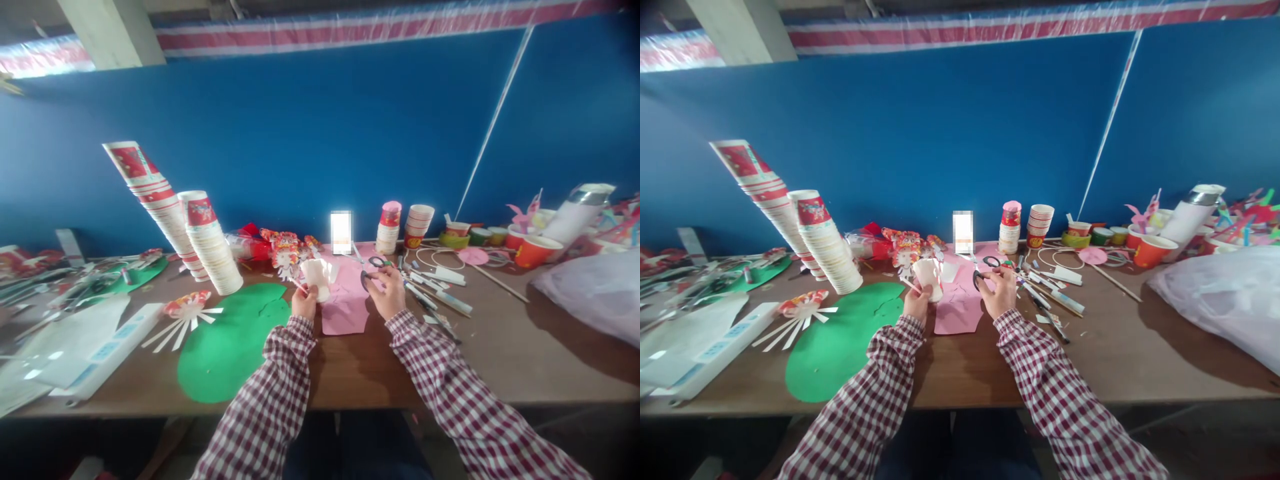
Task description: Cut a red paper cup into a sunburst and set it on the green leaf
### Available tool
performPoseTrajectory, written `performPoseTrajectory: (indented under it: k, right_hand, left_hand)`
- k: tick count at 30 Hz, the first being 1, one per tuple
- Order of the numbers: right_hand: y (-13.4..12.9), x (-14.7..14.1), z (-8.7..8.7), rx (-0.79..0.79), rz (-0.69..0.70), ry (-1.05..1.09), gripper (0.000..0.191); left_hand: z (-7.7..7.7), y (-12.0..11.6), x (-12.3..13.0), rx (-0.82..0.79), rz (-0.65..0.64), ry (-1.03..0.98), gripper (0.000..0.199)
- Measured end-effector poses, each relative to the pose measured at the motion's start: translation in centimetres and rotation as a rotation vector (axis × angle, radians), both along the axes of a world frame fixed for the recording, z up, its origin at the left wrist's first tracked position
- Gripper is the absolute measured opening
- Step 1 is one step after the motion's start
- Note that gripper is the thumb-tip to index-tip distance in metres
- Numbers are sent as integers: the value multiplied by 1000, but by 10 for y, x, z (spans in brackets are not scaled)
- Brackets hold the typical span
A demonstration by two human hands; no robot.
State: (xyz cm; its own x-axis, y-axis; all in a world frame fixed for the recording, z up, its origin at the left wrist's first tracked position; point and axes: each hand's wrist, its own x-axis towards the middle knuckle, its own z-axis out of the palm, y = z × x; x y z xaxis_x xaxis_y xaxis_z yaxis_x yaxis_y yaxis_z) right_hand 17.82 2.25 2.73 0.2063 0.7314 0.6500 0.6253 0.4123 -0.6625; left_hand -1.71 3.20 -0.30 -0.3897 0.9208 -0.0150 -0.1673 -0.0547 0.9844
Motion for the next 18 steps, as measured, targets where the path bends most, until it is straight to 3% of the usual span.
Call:
performPoseTrajectory:
  k: [3, 12, 18]
  right_hand:
    - [-1, -1, 1, 48, -15, -74, 23]
    - [-1, -6, -4, -129, 260, 41, 24]
    - [-2, -8, -7, -106, 223, 9, 24]
  left_hand:
    - [1, 0, -2, 8, 46, 23, 29]
    - [11, -5, -9, 14, 178, 79, 41]
    - [11, -3, -10, 22, 161, 12, 33]
